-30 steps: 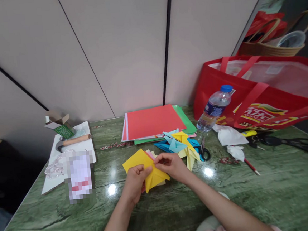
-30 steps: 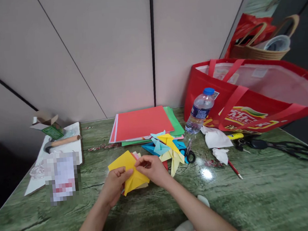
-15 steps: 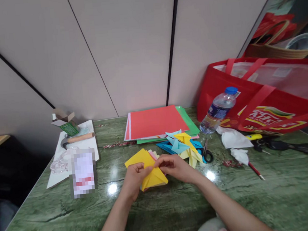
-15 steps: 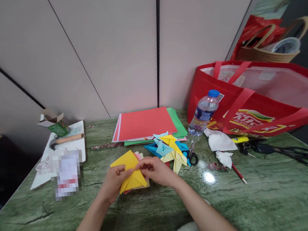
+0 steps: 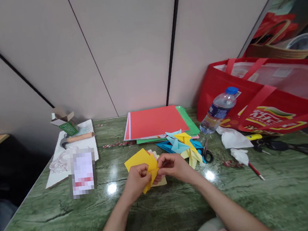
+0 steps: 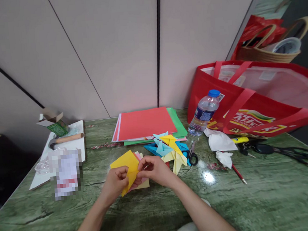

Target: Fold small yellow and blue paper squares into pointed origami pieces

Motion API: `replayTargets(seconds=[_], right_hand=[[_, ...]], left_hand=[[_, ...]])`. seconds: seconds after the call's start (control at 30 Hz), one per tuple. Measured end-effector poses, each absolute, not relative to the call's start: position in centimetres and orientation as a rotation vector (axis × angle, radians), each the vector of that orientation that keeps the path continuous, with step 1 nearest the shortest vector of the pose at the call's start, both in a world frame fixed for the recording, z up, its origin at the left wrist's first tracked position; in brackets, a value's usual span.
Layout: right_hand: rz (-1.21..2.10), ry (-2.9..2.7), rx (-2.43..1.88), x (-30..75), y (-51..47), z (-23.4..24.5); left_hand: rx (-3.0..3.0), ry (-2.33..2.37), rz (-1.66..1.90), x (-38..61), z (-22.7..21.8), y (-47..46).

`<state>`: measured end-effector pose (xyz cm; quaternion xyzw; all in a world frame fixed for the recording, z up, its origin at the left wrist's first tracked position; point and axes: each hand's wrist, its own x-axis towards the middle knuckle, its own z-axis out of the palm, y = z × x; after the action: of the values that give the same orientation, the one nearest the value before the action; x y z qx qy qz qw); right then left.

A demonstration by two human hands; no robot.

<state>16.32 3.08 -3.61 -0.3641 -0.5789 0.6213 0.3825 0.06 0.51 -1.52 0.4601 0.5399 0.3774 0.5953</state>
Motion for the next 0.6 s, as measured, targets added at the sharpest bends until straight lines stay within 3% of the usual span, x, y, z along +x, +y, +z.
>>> replayTargets(seconds=[0.6], right_hand=[[1.711,-1.403,-0.936,16.52,3.26,-3.44]], left_hand=[[1.032,1.127,0.813,0.15,-1.66,0.36]])
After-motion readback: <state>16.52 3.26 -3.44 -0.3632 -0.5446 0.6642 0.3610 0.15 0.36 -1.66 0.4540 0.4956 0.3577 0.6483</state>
